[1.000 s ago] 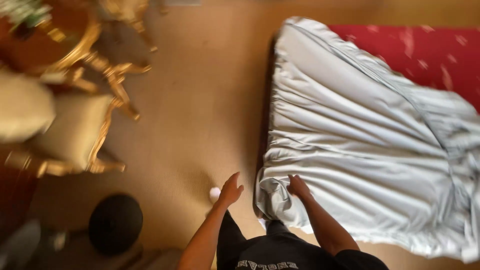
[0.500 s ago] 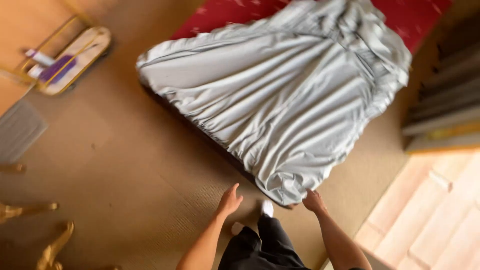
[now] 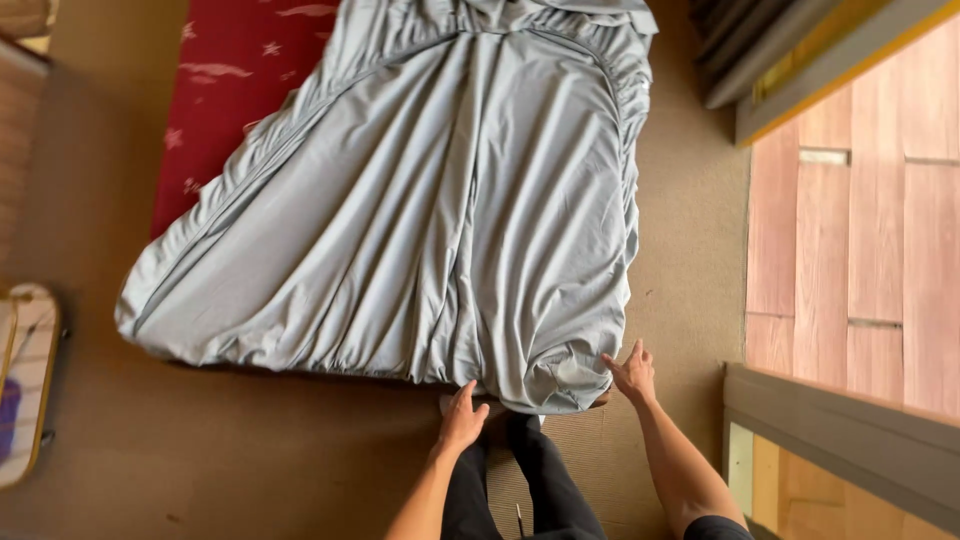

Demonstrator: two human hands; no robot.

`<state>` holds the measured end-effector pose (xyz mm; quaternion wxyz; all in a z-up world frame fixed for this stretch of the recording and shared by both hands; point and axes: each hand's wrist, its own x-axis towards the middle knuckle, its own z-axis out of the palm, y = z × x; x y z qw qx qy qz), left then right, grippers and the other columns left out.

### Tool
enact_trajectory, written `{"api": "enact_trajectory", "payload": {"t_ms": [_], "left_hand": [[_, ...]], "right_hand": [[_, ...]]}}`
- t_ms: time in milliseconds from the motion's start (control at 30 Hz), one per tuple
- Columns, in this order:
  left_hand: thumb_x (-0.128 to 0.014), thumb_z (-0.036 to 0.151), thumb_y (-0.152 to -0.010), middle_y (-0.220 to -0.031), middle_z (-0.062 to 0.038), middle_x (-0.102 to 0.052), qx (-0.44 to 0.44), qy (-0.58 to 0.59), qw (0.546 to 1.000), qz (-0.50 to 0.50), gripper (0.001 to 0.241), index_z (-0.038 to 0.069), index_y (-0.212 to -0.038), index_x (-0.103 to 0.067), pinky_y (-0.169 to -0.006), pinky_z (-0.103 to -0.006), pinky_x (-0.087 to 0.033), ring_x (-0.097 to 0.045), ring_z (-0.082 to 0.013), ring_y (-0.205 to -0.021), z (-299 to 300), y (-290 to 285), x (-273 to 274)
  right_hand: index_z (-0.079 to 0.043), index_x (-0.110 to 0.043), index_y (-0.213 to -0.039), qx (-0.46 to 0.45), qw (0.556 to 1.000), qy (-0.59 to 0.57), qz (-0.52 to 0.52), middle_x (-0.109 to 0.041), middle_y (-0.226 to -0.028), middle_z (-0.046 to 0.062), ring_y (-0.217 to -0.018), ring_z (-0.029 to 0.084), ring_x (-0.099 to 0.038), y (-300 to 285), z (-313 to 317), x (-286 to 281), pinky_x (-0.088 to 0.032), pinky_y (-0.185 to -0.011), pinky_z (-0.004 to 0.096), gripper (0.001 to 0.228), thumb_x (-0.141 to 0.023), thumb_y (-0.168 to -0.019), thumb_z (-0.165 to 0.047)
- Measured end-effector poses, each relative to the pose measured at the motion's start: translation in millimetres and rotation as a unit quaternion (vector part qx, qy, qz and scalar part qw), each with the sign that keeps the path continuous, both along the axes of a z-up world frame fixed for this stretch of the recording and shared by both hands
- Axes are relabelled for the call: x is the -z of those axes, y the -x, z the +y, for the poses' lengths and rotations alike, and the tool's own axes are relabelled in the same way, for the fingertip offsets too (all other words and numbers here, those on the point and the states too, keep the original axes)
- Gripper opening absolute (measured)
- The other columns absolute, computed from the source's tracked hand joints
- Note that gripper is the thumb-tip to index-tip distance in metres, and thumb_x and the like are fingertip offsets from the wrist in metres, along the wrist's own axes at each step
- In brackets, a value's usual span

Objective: The person puts a gray fitted sheet onto a red mattress with a star pattern. They stretch the elastic corners over the mattress edges and smooth the fabric by hand. The person moves around the bed to secure the sheet on all sides.

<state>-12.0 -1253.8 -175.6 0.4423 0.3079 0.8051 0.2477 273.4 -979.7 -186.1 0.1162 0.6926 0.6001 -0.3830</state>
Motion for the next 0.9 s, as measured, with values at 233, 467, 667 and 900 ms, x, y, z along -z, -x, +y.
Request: {"api": "enact_trajectory", "payload": {"t_ms": [233, 467, 667, 900], "left_hand": [[-0.067, 0.027, -0.093, -0.156, -0.018, -0.044, 0.109, 0.009, 0.994, 0.009, 0.068, 0.004, -0.151, -0.04, -0.12, -0.0408, -0.033, -0.04, -0.0343, -0.145, 38.7, 27.5, 26.0], [-0.064, 0.028, -0.095, -0.154, -0.017, -0.048, 0.086, -0.01, 0.996, -0.005, 0.063, 0.005, -0.151, -0.043, -0.118, -0.0409, -0.035, -0.043, -0.0331, -0.144, 24.0, 74.9, 33.4], [-0.065, 0.024, -0.095, -0.146, -0.016, -0.057, -0.013, -0.07, 0.997, 0.037, 0.052, 0.004, -0.141, -0.054, -0.114, -0.0398, -0.041, -0.053, -0.0309, -0.136, -22.1, 98.6, 61.3], [-0.067, 0.027, -0.093, -0.126, -0.017, -0.06, -0.001, -0.11, 0.974, 0.199, 0.041, 0.004, -0.127, -0.061, -0.1, -0.0465, -0.045, -0.057, -0.0342, -0.118, -10.2, 94.5, 5.5]], "right_hand": [[0.005, -0.038, -0.149, 0.125, 0.979, 0.025, 0.156, -0.048, -0.151, 0.031, -0.136, 0.042, -0.057, 27.1, 2.5, 25.2, -0.053, -0.106, 0.049, 0.108, -0.08, -0.075, -0.061], [0.002, -0.055, -0.137, 0.315, 0.921, 0.051, 0.226, -0.07, -0.122, 0.026, -0.103, 0.039, -0.072, 42.4, -21.3, 55.2, -0.057, -0.094, 0.055, 0.089, -0.084, -0.07, -0.049], [0.006, -0.069, -0.119, 0.288, 0.938, 0.031, 0.191, -0.076, -0.104, 0.025, -0.087, 0.035, -0.075, 41.7, -24.5, 41.0, -0.061, -0.083, 0.047, 0.082, -0.085, -0.067, -0.055], [0.018, -0.066, -0.109, 0.225, 0.969, -0.032, 0.099, -0.072, -0.097, 0.032, -0.08, 0.036, -0.074, 43.3, -22.4, -6.0, -0.061, -0.071, 0.043, 0.087, -0.084, -0.073, -0.059]]}}
